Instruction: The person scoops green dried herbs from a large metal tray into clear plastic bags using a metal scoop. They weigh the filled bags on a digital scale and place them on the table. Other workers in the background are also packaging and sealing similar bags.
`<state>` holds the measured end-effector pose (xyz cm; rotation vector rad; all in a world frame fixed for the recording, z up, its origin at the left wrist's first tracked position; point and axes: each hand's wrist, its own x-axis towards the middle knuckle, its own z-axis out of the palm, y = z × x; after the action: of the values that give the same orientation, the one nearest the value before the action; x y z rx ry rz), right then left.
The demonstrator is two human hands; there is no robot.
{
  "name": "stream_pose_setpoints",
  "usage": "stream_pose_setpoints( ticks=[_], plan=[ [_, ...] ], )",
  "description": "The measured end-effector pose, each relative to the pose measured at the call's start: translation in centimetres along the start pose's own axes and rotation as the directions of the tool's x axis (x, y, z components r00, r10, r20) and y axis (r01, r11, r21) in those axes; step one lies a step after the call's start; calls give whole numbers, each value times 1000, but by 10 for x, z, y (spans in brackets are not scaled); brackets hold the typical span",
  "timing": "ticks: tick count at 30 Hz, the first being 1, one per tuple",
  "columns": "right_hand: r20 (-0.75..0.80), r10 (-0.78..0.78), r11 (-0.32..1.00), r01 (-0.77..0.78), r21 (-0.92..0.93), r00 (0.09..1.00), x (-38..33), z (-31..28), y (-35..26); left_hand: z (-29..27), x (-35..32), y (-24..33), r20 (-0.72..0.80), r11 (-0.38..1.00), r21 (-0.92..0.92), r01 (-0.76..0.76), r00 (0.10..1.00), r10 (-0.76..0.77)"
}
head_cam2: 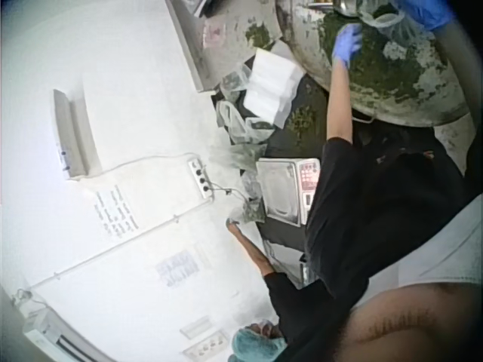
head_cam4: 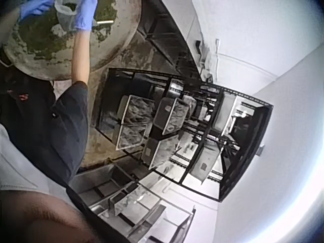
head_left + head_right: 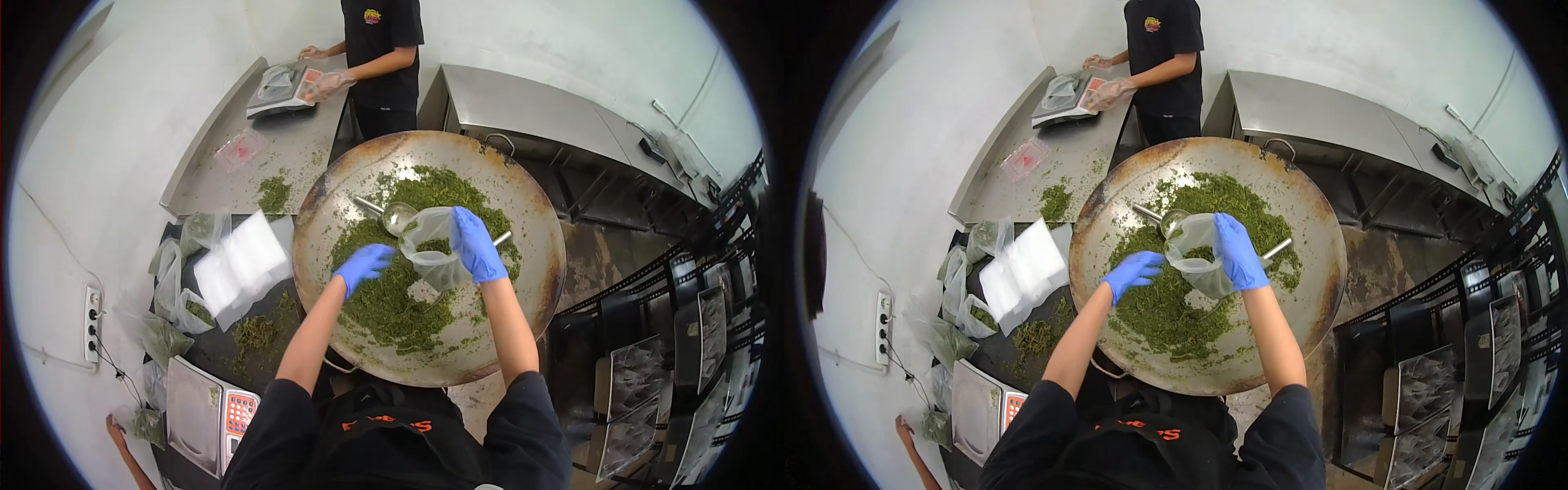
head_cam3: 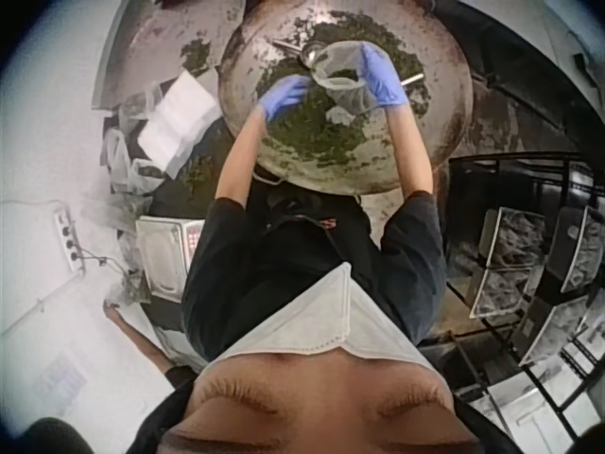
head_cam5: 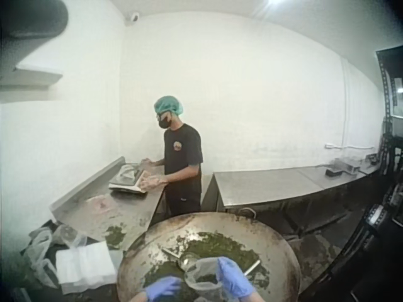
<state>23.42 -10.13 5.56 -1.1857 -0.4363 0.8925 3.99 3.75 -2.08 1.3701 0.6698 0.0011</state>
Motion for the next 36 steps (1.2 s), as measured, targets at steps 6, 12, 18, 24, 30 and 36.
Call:
stream_pose_setpoints(
  ticks=[6,12,18,24,30,36],
  plan=[
    [-68,-7,990,16,142,998,11,-10,19,56,24,10,-124,694,-676,-248,967,225],
    [-84,-233,680,101,-727,969,15,-13,8,49,2,71,-385,743,627,-233,736,556],
    [-153,-431,593,151,-791,889,33,-16,53,11,13,58,-379,577,816,30,782,495],
    [123,-381,728,379,-571,916,30,-10,39,-3,-14,49,-349,589,808,-16,792,501],
    [249,-283,887,351,-300,926,-8,94,-9,-25,-129,71,-375,860,267,-435,775,508],
    [688,-60,967,213,-139,723,-90,265,-29,-32,-307,44,-754,683,-40,-729,471,458]
  ],
)
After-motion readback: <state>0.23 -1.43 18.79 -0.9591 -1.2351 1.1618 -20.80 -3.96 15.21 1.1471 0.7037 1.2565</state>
